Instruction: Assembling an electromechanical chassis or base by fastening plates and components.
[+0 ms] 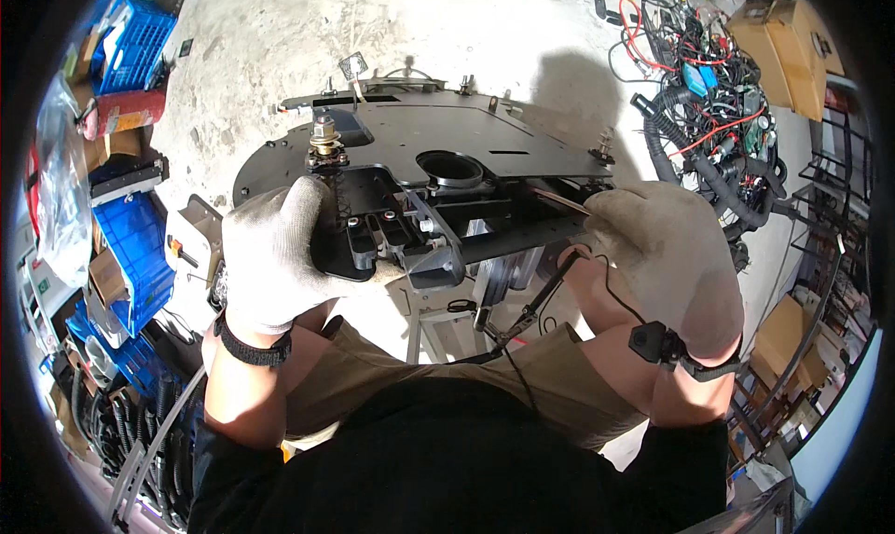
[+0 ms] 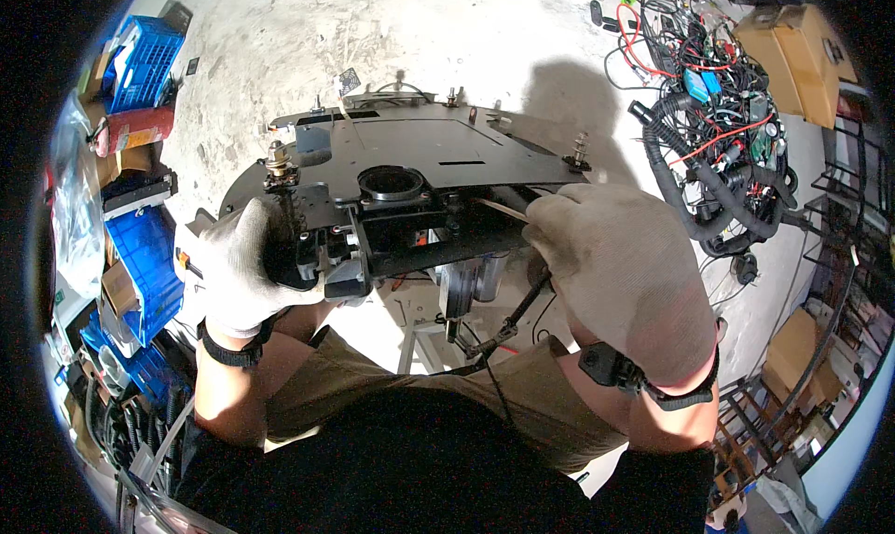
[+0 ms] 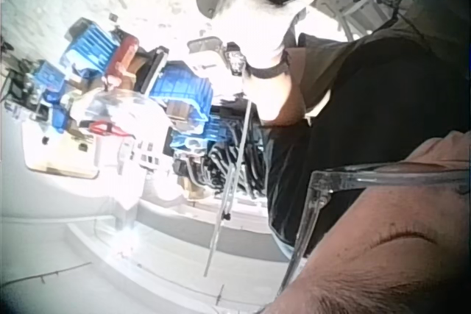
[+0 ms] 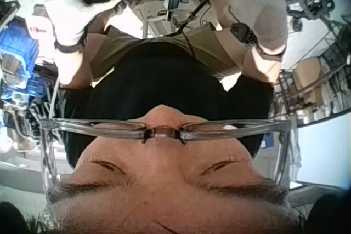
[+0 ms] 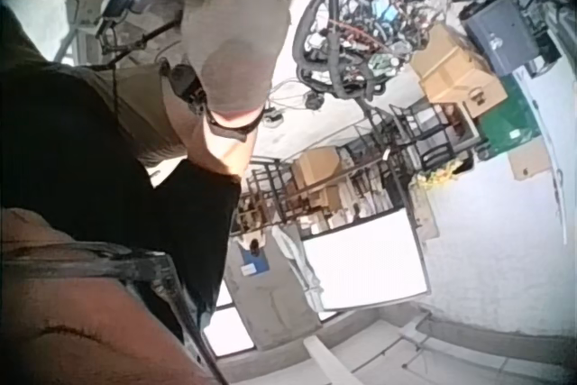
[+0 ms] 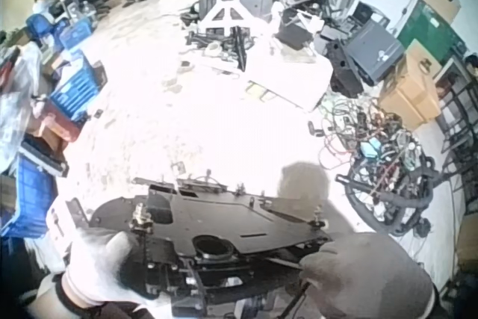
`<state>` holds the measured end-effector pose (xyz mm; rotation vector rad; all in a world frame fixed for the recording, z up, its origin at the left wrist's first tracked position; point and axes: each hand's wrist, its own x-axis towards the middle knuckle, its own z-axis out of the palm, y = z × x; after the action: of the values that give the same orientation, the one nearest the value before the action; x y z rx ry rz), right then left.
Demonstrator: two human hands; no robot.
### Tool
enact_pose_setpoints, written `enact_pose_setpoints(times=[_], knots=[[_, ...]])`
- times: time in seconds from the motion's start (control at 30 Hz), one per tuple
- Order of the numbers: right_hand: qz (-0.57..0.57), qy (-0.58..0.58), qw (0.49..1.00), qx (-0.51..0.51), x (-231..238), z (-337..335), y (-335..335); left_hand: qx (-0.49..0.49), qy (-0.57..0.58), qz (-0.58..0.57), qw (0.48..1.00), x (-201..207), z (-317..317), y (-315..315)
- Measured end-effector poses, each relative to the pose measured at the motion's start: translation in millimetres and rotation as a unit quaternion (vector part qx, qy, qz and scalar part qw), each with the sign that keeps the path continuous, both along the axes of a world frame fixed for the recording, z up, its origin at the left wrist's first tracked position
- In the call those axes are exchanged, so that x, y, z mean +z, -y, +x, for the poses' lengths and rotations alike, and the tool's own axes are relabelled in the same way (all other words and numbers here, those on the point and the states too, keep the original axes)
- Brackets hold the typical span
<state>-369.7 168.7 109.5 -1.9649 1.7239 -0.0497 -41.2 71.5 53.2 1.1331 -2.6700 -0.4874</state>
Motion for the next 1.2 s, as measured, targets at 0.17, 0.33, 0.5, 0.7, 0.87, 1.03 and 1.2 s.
enact_pose_setpoints(times=[0.17, 0.33, 0.5, 0.7, 0.87, 1.03, 1.2], knots=[[0.061, 0.011, 0.994, -0.086, -31, -18, 2, 0.055, -0.025, 0.069, 0.996, -1, 2, 1], [0.023, -0.03, 0.997, -0.068, -61, -23, 2, 0.052, -0.013, 0.062, 0.997, 6, -1, 6], [-0.041, -0.116, 0.992, -0.039, -54, -20, 1, 0.05, -0.01, 0.056, 0.997, 6, -9, 9], [-0.111, -0.087, 0.99, -0.029, -21, -1, -11, 0.089, -0.034, 0.094, 0.991, 4, -5, 5], [-0.094, -0.105, 0.99, -0.008, 2, 23, -19, 0.069, -0.039, 0.075, 0.994, -1, -5, 6], [-0.071, -0.049, 0.996, -0.013, -1, 30, -23, 0.069, -0.035, 0.061, 0.995, 4, -12, 4], [-0.043, -0.063, 0.997, -0.015, 6, 35, -24, 0.063, -0.022, 0.048, 0.997, 7, -13, 4]])
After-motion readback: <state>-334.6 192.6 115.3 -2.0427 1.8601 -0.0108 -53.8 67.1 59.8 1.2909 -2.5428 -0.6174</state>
